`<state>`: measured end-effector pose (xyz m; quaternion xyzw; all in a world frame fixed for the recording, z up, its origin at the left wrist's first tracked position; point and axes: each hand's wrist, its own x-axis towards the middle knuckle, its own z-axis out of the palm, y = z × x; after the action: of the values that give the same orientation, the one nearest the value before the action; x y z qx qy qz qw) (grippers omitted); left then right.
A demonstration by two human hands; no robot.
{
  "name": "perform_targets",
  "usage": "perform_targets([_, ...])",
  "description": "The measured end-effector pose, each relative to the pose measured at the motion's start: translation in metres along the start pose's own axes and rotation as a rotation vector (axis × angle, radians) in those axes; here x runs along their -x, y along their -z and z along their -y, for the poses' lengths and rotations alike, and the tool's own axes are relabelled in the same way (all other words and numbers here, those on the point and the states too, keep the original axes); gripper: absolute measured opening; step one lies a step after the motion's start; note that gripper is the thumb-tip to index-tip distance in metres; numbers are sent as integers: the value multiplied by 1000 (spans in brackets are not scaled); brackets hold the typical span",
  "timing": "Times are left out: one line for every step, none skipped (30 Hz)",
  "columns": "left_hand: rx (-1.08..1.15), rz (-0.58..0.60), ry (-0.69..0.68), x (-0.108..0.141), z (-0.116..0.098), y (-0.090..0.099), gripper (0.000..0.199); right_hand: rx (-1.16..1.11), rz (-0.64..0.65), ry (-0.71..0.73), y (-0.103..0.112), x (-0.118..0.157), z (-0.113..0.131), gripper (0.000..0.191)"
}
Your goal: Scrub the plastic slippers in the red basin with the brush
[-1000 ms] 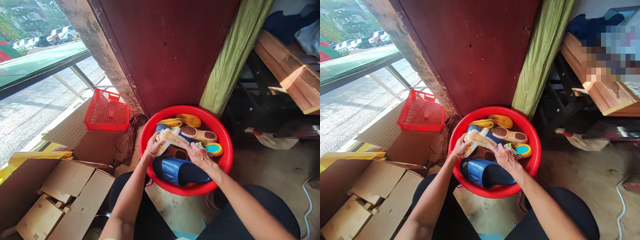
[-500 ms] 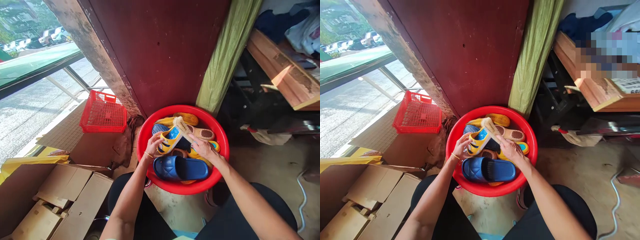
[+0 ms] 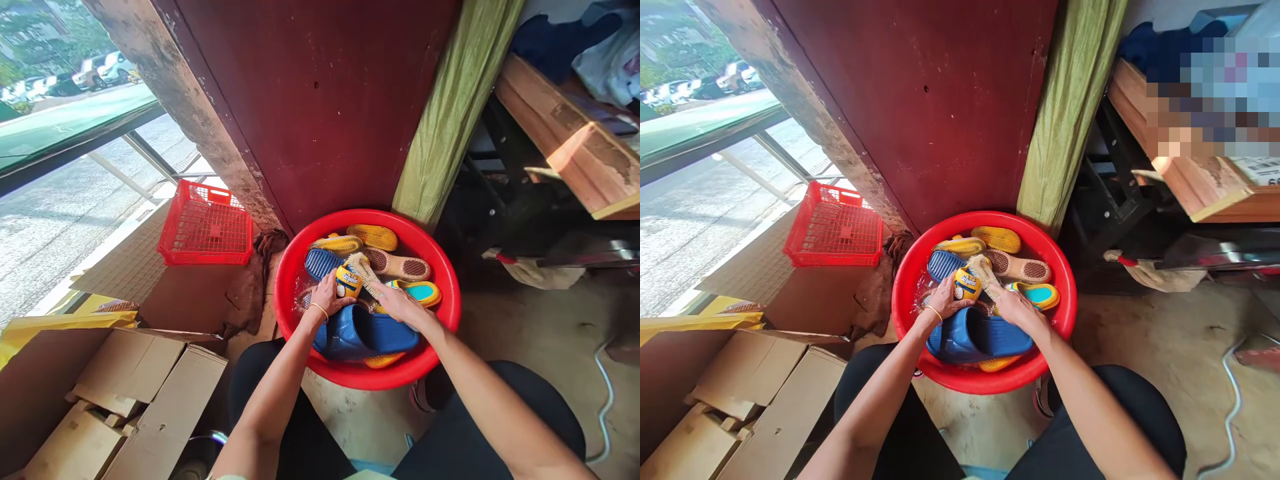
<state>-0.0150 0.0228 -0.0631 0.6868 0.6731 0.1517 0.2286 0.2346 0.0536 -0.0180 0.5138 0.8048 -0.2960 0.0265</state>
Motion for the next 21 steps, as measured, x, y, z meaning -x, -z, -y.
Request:
perform_targets([-37, 24, 30, -2, 0, 0, 104, 16, 40, -30, -2, -2, 4, 57])
perform_targets([-68, 42, 59, -4, 0, -1, 100, 31, 65, -66, -3, -4, 8, 58])
perform_targets([-92, 55, 86, -5, 0, -1, 96, 45, 79, -100, -5, -6, 11, 58])
perform_targets([-109, 62, 108, -7, 0, -2, 92, 59, 80, -126, -7, -8, 14, 59])
perform_targets([-119, 65, 123, -8, 0, -4, 89, 70, 68, -145, -9, -9, 16, 59])
perform_targets([-123, 63, 130, -10, 0, -5, 86, 77, 48, -157, -10, -10, 17, 59])
perform_targets([-119, 55, 125, -10, 0, -7, 84, 80, 29, -166, -11, -10, 18, 60])
perform_targets([-110, 39, 107, -11, 0, -8, 83, 81, 14, -166, -12, -10, 19, 60])
perform_targets([-98, 15, 76, -10, -1, -9, 83, 86, -1, -161, -13, -9, 19, 60])
perform_targets([-85, -16, 34, -9, -1, -10, 84, 94, -16, -154, -13, -9, 20, 60])
perform_targets([-74, -49, -15, -6, -2, -10, 85, 111, -31, -143, -13, -8, 20, 60])
perform_targets([-66, -81, -65, -4, -4, -9, 85, 137, -44, -133, -12, -8, 20, 60])
perform_targets([-62, -111, -111, 0, -6, -8, 84, 167, -51, -124, -11, -8, 19, 61])
perform_targets([-61, -136, -154, 3, -9, -6, 83, 195, -48, -123, -9, -8, 19, 61])
perform_targets([-63, -158, -189, 7, -12, -3, 81, 221, -42, -133, -6, -8, 18, 62])
perform_targets([-67, -176, -218, 10, -14, 0, 79, 243, -40, -151, -2, -9, 16, 63])
perform_targets([-69, -188, -242, 13, -15, 4, 77, 259, -41, -177, 1, -9, 13, 63])
perform_targets([-68, -190, -265, 15, -15, 8, 77, 261, -47, -198, 5, -8, 11, 62])
perform_targets([-59, -179, -287, 16, -14, 12, 78, 257, -60, -211, 9, -7, 8, 61])
perform_targets([-40, -157, -301, 16, -11, 16, 79, 249, -75, -213, 12, -6, 5, 60])
perform_targets([-13, -128, -302, 16, -7, 19, 80, 242, -87, -204, 15, -3, 3, 59])
